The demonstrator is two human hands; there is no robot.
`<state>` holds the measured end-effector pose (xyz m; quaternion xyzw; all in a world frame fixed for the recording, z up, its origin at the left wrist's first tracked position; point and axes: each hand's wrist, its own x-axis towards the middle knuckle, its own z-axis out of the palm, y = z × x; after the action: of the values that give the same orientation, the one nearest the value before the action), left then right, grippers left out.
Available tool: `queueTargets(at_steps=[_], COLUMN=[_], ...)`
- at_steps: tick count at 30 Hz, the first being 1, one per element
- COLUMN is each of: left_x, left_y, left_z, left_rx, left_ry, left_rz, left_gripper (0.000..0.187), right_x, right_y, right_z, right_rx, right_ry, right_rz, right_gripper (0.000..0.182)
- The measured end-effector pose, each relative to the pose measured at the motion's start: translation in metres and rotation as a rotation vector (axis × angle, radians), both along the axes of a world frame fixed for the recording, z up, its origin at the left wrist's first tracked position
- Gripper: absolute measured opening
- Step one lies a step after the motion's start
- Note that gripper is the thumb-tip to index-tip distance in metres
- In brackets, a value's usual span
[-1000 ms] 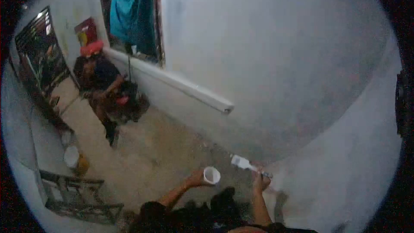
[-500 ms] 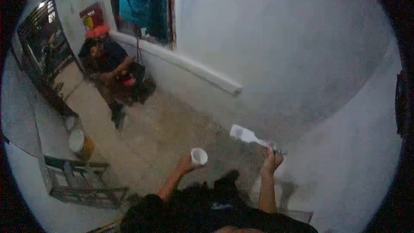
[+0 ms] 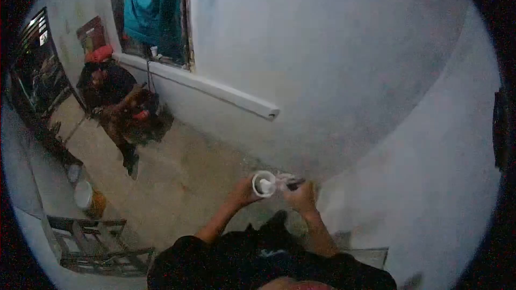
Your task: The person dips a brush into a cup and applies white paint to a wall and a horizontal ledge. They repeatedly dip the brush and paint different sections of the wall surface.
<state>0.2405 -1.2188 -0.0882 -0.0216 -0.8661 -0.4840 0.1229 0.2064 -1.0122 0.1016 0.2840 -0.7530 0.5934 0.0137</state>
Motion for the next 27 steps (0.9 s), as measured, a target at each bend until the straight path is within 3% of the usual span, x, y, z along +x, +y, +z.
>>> queueTargets(at_steps=[2, 5, 6, 8, 9, 10, 12, 14, 18, 20, 23, 25, 26, 27], left_x=[0.001, 0.017, -0.005, 0.004, 0.008, 0.015, 0.020, 0.031, 0.021, 0.017, 0.010, 0.011, 0.012, 0.008], left_y=[0.001, -0.002, -0.010, -0.015, -0.020, -0.027, -0.034, -0.014, 0.027, 0.037, 0.050, 0.059, 0.062, 0.061], left_z=[0.031, 0.068, -0.006, 0.007, 0.024, 0.052, 0.038, 0.049, 0.024, 0.024, 0.030, 0.064, 0.073, 0.070], left_rx=[0.114, 0.300, 0.148, 0.177, 0.201, 0.065, 0.064, 0.183, 0.024, 0.052, 0.087, 0.115, 0.134, 0.138], left_ry=[0.074, 0.037, 0.080, 0.056, 0.043, 0.018, -0.041, -0.045, 0.036, 0.056, 0.042, -0.018, -0.056, -0.057], left_rz=[-0.013, 0.026, 0.097, 0.092, 0.097, 0.081, 0.112, 0.229, 0.341, 0.295, 0.256, 0.267, 0.271, 0.260], left_gripper=[0.080, 0.079, 0.075, 0.074, 0.073, 0.070, 0.071, 0.071, 0.070, 0.069, 0.062, 0.065, 0.066, 0.066], right_x=[-0.010, -0.041, -0.045, -0.071, -0.070, -0.087, -0.102, -0.113, -0.117, -0.124, -0.104, -0.104, -0.095, -0.096], right_y=[-0.009, -0.017, -0.018, -0.007, -0.007, 0.002, 0.016, 0.041, 0.074, 0.092, 0.100, 0.109, 0.110, 0.115], right_z=[0.009, 0.045, 0.081, 0.137, 0.173, 0.191, 0.240, 0.255, 0.268, 0.275, 0.300, 0.307, 0.305, 0.299], right_rx=[0.708, 0.503, 0.495, 0.566, 0.557, 0.406, 0.291, 0.321, 0.292, 0.336, 0.304, 0.295, 0.268, 0.288], right_ry=[0.143, 0.144, 0.194, 0.512, 0.539, 0.645, 0.957, 0.838, 0.778, 0.925, 0.920, 0.942, 0.889, 0.900], right_rz=[-0.111, 0.083, 0.094, 0.023, -0.121, -0.137, -0.217, -0.264, -0.300, -0.234, -0.219, -0.231, -0.237, -0.223], right_gripper=[0.031, 0.027, 0.026, 0.030, 0.030, 0.032, 0.029, 0.027, 0.034, 0.014, 0.017, 0.023, 0.009, 0.008])
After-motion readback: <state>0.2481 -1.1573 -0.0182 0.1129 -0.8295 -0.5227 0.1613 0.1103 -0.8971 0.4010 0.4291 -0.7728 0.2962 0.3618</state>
